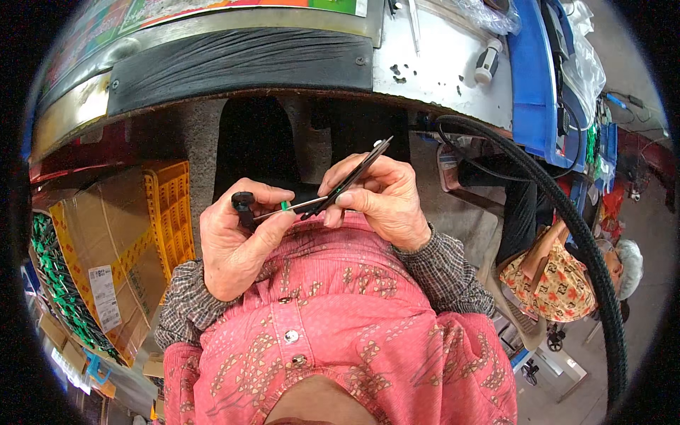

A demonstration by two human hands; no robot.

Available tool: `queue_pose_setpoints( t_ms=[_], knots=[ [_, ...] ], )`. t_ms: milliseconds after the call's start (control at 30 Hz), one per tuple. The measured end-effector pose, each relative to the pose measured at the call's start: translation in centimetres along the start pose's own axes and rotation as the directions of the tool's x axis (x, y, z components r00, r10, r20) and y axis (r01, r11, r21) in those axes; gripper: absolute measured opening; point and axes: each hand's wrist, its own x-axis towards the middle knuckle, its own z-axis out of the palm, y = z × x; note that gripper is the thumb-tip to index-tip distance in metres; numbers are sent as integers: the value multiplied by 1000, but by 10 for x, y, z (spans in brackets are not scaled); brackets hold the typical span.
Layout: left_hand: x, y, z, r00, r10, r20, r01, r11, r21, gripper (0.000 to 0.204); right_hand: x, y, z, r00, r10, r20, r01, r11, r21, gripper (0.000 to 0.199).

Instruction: The person assembles small plastic parts, metal rods, and green components by hand at a workbench.

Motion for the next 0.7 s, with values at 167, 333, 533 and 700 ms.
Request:
queue_pose_setpoints(
  t_ms=[167,333,533,700],
  knots=[
    [1,-8,2,997,-74,-6,73,992,-104,16,1,11,-4,998,-62,8,62,998,-1,17],
    [5,-9,3,991,-134,28,136,981,-140,14,2,14,-8,996,-86,-3,86,995,-41,17],
    [8,-6,4,976,-214,45,219,954,-204,13,2,15,-8,996,-86,-31,83,993,-88,17],
    [10,-12,4,970,-238,53,244,938,-246,16,2,17,-10,995,-86,-45,81,992,-102,16]
  ],
)
